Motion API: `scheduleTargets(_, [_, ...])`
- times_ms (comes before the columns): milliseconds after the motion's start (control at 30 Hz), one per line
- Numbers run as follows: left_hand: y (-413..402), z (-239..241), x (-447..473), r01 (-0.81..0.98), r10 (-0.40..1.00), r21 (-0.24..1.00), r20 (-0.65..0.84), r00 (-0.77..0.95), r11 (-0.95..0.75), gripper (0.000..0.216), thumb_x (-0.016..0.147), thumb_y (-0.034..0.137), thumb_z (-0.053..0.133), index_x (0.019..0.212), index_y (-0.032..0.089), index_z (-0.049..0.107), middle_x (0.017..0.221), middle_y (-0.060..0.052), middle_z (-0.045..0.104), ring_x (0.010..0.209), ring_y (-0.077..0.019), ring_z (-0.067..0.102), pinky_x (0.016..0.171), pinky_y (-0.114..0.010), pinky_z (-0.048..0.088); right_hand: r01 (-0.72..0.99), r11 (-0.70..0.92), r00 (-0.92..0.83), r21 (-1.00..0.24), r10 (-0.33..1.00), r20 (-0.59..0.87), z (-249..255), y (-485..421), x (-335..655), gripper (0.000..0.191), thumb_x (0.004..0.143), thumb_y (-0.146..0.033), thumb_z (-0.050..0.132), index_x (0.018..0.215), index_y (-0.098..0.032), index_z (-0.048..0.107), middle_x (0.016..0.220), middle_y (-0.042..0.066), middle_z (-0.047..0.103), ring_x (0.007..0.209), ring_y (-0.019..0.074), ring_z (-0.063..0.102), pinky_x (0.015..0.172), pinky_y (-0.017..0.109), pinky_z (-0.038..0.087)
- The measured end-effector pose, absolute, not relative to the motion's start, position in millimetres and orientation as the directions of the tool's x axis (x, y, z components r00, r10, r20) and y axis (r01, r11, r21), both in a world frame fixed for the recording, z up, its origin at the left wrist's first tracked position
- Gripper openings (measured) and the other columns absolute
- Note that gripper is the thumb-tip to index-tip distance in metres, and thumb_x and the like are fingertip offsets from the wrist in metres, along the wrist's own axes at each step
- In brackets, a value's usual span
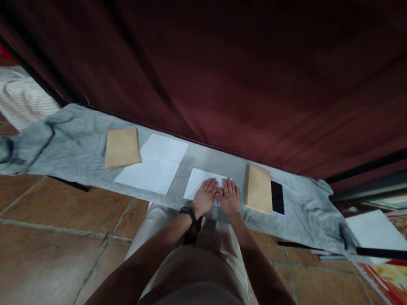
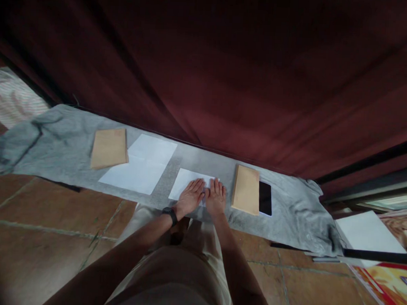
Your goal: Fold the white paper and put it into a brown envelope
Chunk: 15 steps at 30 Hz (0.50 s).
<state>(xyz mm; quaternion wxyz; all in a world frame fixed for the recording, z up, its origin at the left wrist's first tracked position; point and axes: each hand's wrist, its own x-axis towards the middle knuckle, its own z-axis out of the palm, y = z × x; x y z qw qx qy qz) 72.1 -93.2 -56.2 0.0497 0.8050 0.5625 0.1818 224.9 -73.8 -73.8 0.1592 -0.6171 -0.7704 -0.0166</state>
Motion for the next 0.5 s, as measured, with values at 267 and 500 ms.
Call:
scheduleTargets(267, [-70, -54, 34, 0.921, 0.958, 0.284, 0.182, 0.222, -0.267, 0.058, 0.105, 0.037, 0.030, 0.157, 0.013, 0.041, 0.163, -0.012, 0.042, 0.156, -0.0239, 0.030, 0.129, -0.047, 0.023, 0.960, 0.230, -0.181, -0.159, 0.944, 0.275, -74, -74, 226, 0.055, 0.107, -0.035, 0.033, 0.157, -0.014, 0.043, 0.161, 0.015, 0.043, 0.148, 0.0275, 0.041, 0.122, 0.050, 0.027])
scheduleTargets(500, [-74, -53, 4, 0.951, 0.979, 0.270, 0.173, 0.105, -0.150, 0.062, 0.106, 0.039, 0.026, 0.156, 0.006, 0.039, 0.163, -0.016, 0.040, 0.156, -0.0270, 0.030, 0.130, -0.048, 0.019, 0.958, 0.224, -0.169, -0.180, 0.946, 0.278, -74, -75, 226, 0.055, 0.107, -0.035, 0.033, 0.157, -0.012, 0.043, 0.160, 0.015, 0.045, 0.149, 0.0280, 0.040, 0.123, 0.050, 0.027])
